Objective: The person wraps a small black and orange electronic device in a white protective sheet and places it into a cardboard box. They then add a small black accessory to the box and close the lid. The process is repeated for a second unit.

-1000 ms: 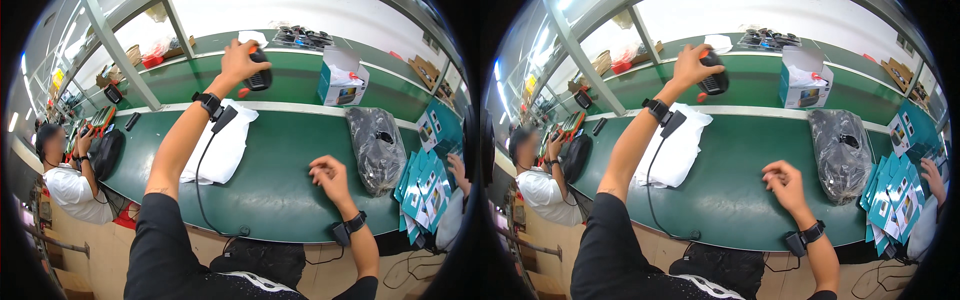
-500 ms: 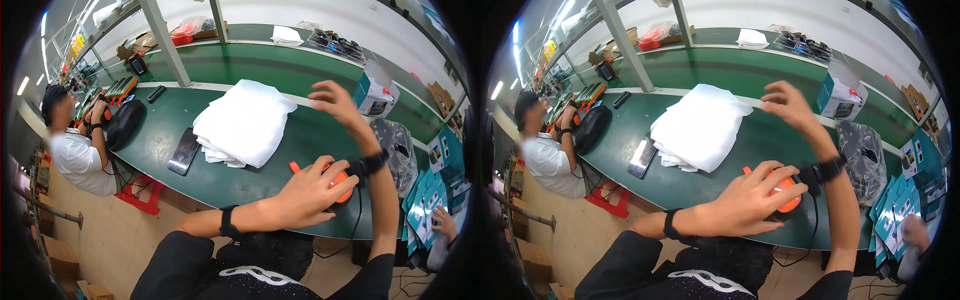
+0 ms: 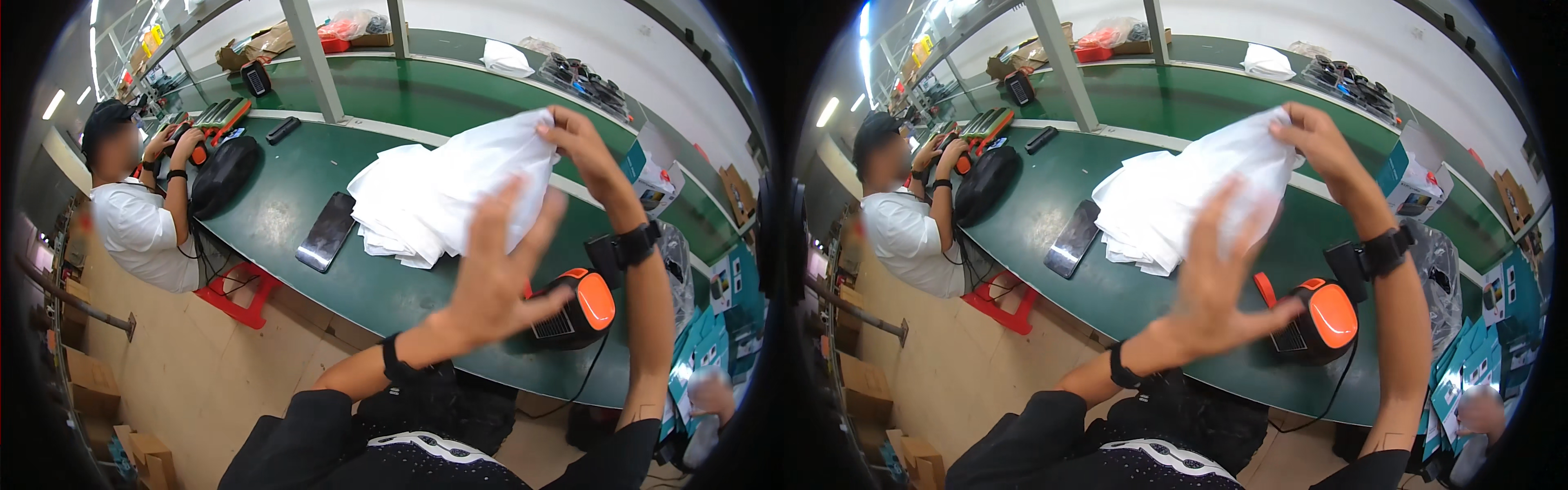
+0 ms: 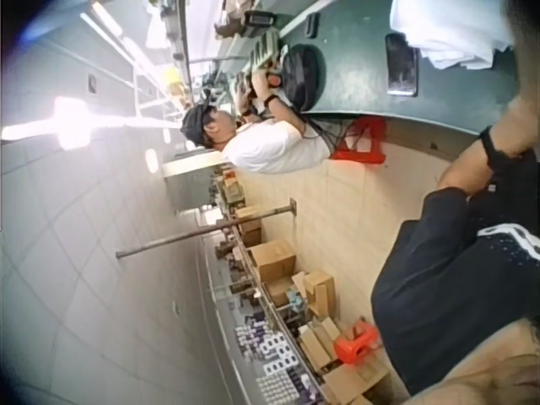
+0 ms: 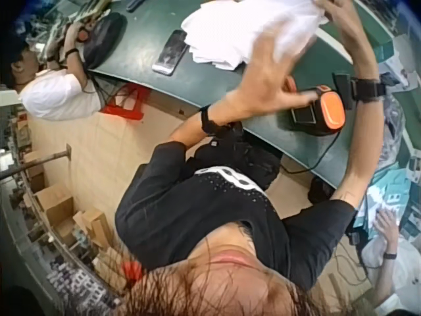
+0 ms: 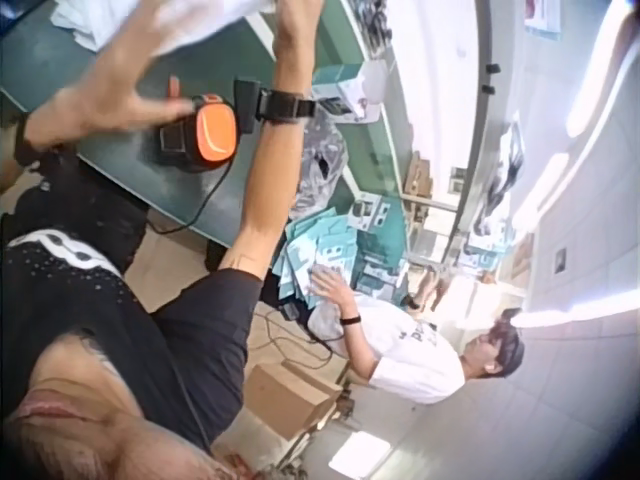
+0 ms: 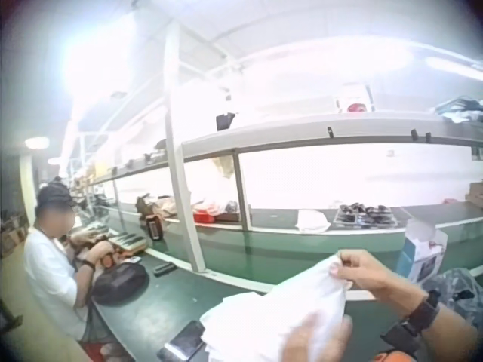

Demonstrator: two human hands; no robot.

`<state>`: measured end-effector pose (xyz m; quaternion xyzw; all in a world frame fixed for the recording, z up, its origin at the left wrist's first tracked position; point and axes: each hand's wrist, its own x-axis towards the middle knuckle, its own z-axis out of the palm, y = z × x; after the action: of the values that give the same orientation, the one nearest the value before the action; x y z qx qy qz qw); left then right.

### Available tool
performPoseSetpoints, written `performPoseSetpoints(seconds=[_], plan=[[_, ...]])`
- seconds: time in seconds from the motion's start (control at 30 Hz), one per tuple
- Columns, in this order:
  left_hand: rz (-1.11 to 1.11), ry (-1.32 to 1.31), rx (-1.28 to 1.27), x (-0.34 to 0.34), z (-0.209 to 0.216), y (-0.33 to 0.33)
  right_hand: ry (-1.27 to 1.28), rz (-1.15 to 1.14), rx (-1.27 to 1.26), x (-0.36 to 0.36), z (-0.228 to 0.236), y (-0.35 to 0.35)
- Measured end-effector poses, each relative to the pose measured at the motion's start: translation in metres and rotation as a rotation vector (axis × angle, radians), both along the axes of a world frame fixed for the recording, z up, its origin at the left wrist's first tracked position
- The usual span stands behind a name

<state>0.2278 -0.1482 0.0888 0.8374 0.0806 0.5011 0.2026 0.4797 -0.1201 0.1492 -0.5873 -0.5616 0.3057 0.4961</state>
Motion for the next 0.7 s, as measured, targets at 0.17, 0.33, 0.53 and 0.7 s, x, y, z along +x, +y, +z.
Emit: performPoseSetpoints(seconds=[0.17,0.33,0.53,0.7], plan=[[0.175,0.005,-0.193,-0.007,0.002,0.064,-0.21,0.106,0.026,-0.066,0.071,-0.013],[0.086,-0.244,-0.648,-0.031,0.007,0.093,-0.306,0.155,0.115,-0.088,0.106,-0.022],[-0.067,-0.357,-0.984,-0.059,-0.021,0.115,-0.485,0.244,0.009,-0.061,0.078,-0.023],[0.004,-0.371,-1.06,-0.081,-0.051,0.132,-0.609,0.273,-0.047,-0.068,0.069,-0.017]])
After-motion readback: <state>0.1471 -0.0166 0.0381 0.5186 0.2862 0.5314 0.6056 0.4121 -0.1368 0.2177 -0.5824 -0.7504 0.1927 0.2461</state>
